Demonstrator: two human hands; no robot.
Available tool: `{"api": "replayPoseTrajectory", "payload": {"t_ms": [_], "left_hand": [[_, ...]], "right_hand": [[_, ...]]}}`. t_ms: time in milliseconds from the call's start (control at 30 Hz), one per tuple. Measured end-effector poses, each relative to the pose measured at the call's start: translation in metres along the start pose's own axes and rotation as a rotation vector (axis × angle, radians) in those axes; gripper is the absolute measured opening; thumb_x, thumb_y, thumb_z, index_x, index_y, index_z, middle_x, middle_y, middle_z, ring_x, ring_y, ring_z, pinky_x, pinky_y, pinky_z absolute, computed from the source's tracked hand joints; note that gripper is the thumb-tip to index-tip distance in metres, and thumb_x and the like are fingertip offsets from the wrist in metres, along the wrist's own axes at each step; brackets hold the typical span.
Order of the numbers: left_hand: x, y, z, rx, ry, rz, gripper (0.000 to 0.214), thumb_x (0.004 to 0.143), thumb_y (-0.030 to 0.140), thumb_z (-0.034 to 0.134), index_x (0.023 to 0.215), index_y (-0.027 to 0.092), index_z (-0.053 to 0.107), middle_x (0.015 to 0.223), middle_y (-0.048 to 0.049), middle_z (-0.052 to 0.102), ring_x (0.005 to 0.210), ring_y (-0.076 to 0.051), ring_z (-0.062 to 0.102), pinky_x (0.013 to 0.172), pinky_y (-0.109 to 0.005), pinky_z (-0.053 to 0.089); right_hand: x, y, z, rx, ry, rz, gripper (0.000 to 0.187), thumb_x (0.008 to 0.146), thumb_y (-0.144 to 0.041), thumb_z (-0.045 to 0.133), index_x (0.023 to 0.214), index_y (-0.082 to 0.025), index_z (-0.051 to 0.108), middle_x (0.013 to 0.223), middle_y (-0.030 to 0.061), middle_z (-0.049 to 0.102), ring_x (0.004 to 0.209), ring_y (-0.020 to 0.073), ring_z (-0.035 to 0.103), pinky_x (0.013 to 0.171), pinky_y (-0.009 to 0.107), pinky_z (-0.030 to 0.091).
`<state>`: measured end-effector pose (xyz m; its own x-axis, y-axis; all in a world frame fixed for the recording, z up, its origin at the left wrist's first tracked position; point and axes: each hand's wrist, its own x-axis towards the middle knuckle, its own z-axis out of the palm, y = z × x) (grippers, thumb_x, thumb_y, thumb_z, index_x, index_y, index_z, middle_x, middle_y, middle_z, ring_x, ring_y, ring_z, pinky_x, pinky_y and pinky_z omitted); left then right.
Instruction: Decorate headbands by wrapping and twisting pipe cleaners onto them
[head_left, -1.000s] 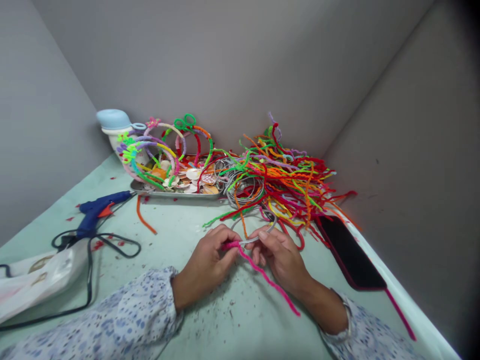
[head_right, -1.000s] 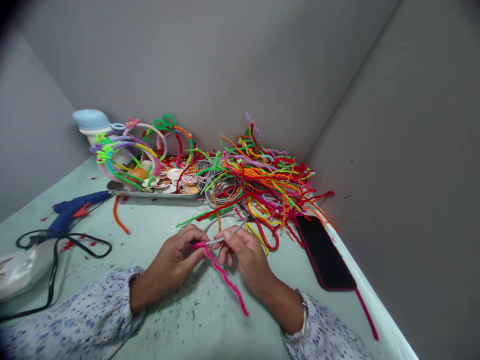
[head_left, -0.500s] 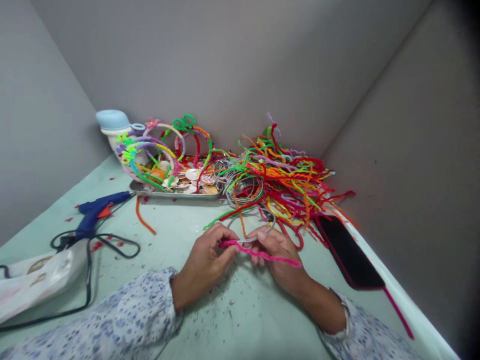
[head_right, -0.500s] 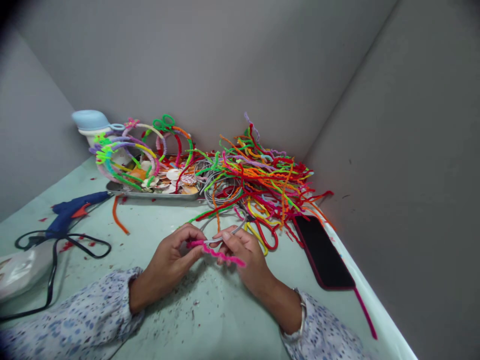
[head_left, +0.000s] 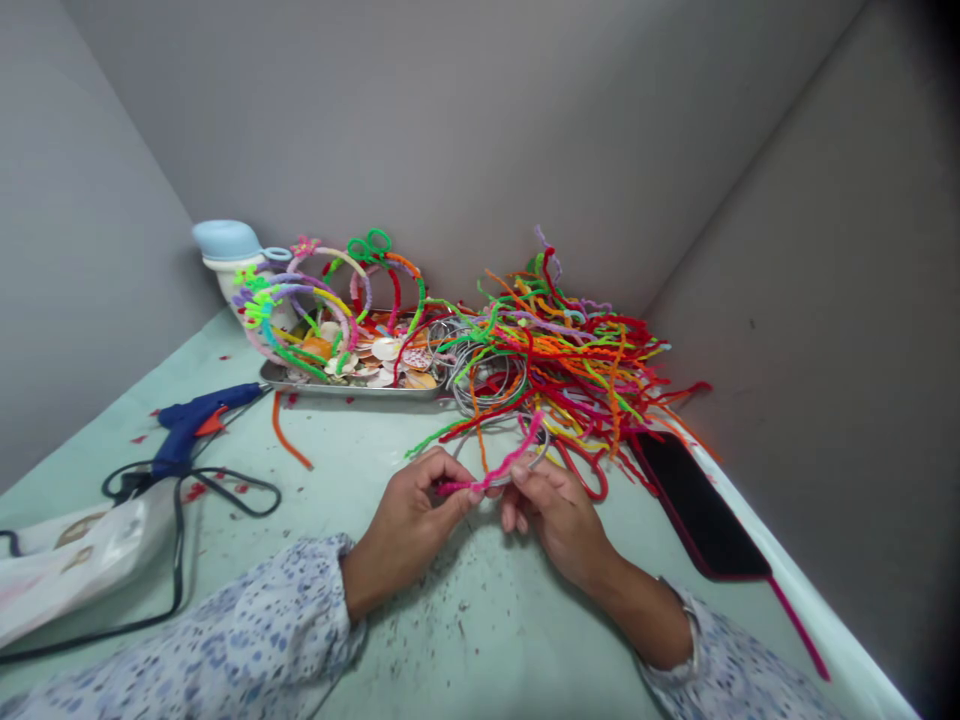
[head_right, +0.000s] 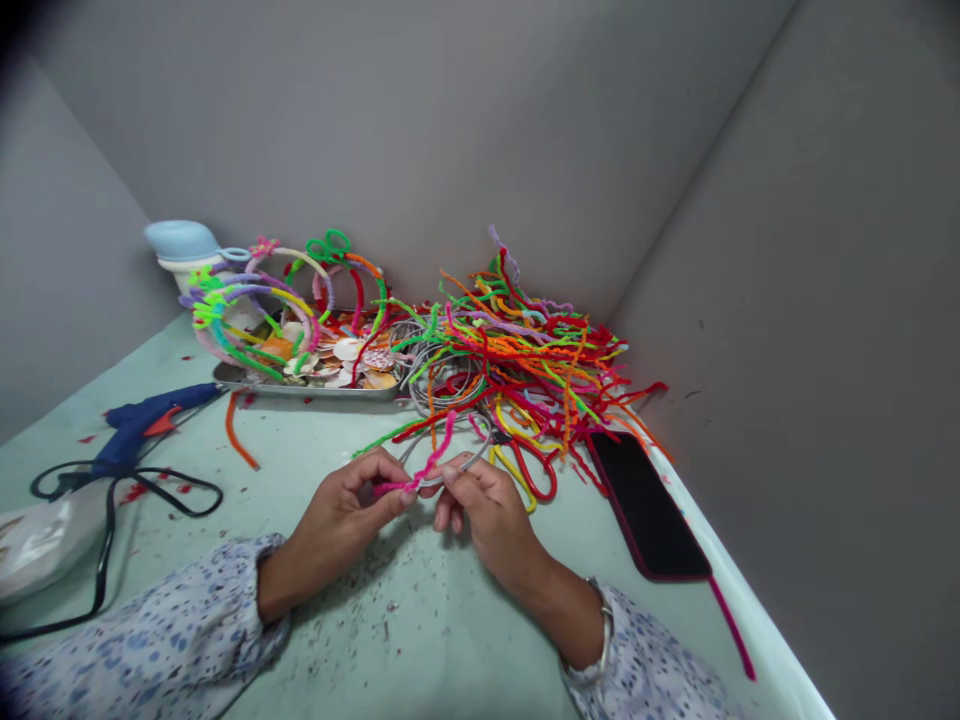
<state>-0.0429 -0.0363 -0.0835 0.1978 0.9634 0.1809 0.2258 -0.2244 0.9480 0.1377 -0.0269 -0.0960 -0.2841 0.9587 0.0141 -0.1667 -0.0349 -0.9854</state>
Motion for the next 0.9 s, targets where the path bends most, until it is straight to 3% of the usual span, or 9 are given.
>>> {"api": "replayPoseTrajectory", "payload": {"t_ms": [333, 533, 900], "left_hand": [[0.0002, 0.0003, 0.0012, -0.192, -0.056, -0.083, 0.016, 0.08, 0.027, 0.065, 0.073, 0.016, 0.056, 0.067, 0.0027, 0.05, 0.063, -0.011, 0.044, 0.059, -0.024, 0.037], [0.0019, 0.0024, 0.0014, -0.17, -0.051, -0.155, 0.016, 0.079, 0.028, 0.065, 0.075, 0.015, 0.056, 0.065, 0.0034, 0.051, 0.061, -0.01, 0.043, 0.058, -0.024, 0.035], [0.0013, -0.0001, -0.0003, -0.084, -0.071, -0.065, 0.02, 0.085, 0.032, 0.058, 0.076, 0.015, 0.058, 0.07, 0.0016, 0.051, 0.067, -0.012, 0.044, 0.064, -0.025, 0.035]], "right_hand": [[-0.0008, -0.003, 0.0008, -0.033, -0.018, -0.015, 0.028, 0.09, -0.039, 0.052, 0.086, -0.016, 0.067, 0.054, -0.0014, 0.06, 0.045, 0.0101, 0.049, 0.046, 0.021, 0.036], [0.001, -0.0018, 0.0013, -0.02, 0.009, -0.019, 0.029, 0.089, -0.039, 0.052, 0.081, -0.015, 0.066, 0.052, -0.001, 0.06, 0.044, 0.0089, 0.049, 0.044, 0.02, 0.036], [0.0001, 0.0005, 0.0001, -0.017, -0.008, -0.022, 0.027, 0.089, -0.038, 0.053, 0.085, -0.016, 0.067, 0.058, 0.0001, 0.063, 0.046, 0.0091, 0.051, 0.045, 0.021, 0.036]]}}
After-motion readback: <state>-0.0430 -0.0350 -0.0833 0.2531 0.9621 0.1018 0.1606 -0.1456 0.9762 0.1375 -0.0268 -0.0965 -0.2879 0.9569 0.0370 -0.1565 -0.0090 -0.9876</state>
